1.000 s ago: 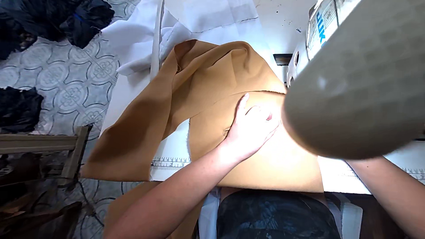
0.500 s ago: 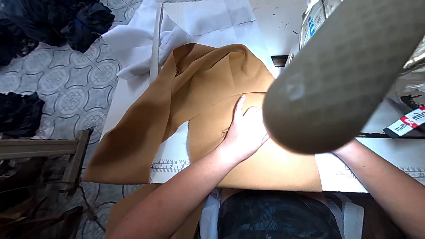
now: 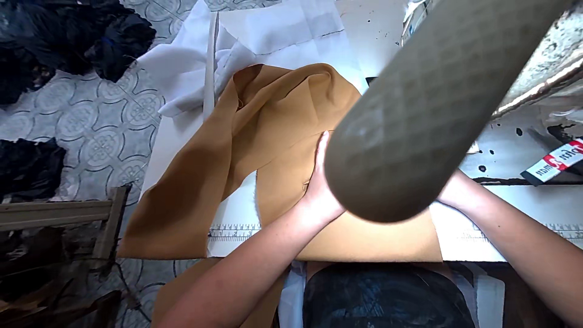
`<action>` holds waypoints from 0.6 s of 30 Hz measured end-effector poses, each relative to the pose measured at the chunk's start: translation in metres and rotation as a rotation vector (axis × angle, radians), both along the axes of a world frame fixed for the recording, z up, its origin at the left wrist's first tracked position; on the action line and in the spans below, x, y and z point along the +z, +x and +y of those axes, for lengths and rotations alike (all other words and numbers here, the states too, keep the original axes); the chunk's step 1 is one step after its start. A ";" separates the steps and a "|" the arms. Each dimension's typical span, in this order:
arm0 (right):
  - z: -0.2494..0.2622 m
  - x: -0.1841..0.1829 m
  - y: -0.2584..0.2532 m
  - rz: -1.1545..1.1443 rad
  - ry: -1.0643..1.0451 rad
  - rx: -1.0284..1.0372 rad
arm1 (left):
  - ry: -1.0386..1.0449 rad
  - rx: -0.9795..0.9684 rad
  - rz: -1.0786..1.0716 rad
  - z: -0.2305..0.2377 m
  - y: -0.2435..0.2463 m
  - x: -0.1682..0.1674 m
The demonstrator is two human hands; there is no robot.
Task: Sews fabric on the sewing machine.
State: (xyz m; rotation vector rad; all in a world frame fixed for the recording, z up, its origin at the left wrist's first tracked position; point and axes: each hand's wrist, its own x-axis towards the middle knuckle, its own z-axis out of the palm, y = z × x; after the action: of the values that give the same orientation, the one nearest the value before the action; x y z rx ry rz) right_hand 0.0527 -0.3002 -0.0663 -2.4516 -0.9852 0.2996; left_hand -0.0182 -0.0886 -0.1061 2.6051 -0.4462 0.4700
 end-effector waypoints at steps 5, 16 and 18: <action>0.001 -0.008 0.007 -0.092 0.077 0.020 | -0.012 -0.003 0.116 -0.006 -0.002 0.025; 0.005 -0.009 0.015 0.010 -0.058 0.001 | 0.032 -0.017 0.094 -0.010 -0.003 0.031; 0.005 -0.010 0.014 0.014 -0.027 -0.007 | 0.073 -0.022 0.096 -0.009 -0.003 0.032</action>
State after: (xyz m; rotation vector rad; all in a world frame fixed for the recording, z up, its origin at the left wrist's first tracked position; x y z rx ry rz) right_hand 0.0669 -0.2954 -0.0767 -2.4733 -0.9730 0.3293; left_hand -0.0217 -0.0980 -0.0741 2.6764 -0.4679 0.3250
